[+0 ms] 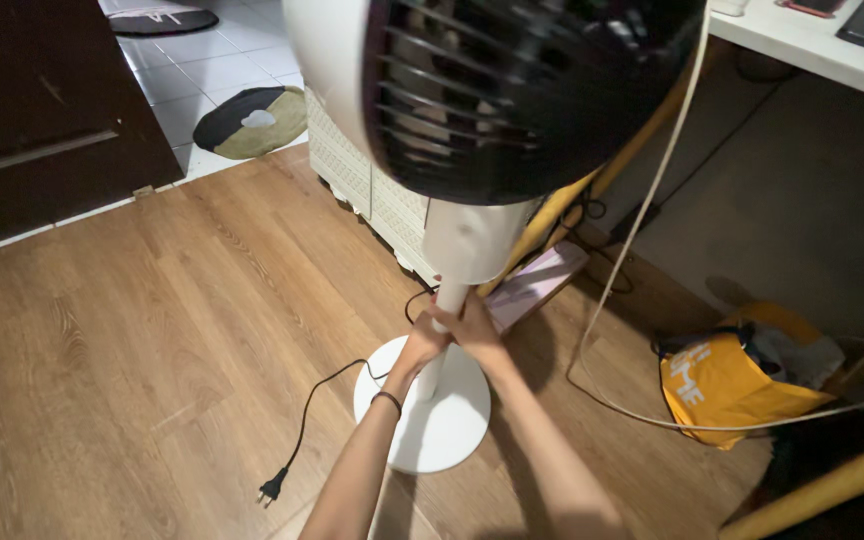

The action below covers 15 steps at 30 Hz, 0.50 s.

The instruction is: The person disassembles a standing fan by removing the fan head and stand pole, then reassembles it by inserting the pole into the base, attaching the fan head, and securing it with a knob. The person also wraps the power cord around the stand and plugs it in.

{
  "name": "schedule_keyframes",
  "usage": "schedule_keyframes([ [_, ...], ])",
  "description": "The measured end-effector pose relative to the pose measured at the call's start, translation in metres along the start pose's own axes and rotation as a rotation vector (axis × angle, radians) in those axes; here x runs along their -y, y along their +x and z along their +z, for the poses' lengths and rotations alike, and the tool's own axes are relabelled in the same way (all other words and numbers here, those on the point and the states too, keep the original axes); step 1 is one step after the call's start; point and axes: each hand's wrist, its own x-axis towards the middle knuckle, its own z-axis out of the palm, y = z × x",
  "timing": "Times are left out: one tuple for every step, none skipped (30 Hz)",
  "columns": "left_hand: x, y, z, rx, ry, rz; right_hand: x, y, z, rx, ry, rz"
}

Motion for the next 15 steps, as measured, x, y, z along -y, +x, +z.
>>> schedule_keyframes([
  [0.010,-0.003,0.005,-0.057,0.023,0.065,-0.004,-0.003,0.004,-0.033,-0.041,-0.047],
  [0.020,-0.009,0.010,-0.115,0.047,0.131,-0.008,-0.007,0.008,-0.056,-0.024,-0.047],
  [0.029,-0.014,0.016,-0.183,0.015,0.185,-0.011,-0.009,0.011,-0.080,-0.008,-0.051],
  [0.035,-0.018,0.022,-0.252,-0.016,0.240,-0.013,-0.009,0.012,-0.104,0.009,-0.055],
  [0.038,-0.018,0.026,-0.321,-0.049,0.298,-0.013,-0.008,0.010,-0.104,-0.020,-0.032],
  [0.038,-0.015,0.027,-0.286,-0.056,0.295,-0.012,-0.007,0.008,-0.104,-0.049,-0.009],
  [0.038,-0.017,0.024,-0.253,-0.060,0.289,-0.010,-0.008,0.009,-0.101,-0.075,0.017],
  [0.037,-0.018,0.021,-0.221,-0.064,0.282,-0.007,-0.008,0.007,-0.067,-0.061,0.025],
  [0.034,-0.016,0.017,-0.164,-0.071,0.229,-0.004,-0.005,0.002,-0.033,-0.044,0.033],
  [0.031,-0.014,0.013,-0.108,-0.078,0.175,-0.001,-0.002,-0.002,0.001,-0.027,0.041],
  [0.028,-0.014,0.012,-0.050,-0.088,0.120,0.003,-0.002,-0.006,0.038,-0.013,0.059],
  [0.026,-0.015,0.011,-0.042,-0.075,0.112,0.006,-0.001,-0.011,0.075,0.002,0.077],
  [0.022,-0.012,0.010,-0.034,-0.061,0.106,0.009,0.003,-0.015,0.110,0.016,0.092],
  [0.020,-0.010,0.010,-0.026,-0.047,0.100,0.012,0.008,-0.018,0.115,0.051,0.079],
  [0.019,-0.011,0.008,-0.028,-0.032,0.076,0.013,0.012,-0.017,0.122,0.088,0.067],
])
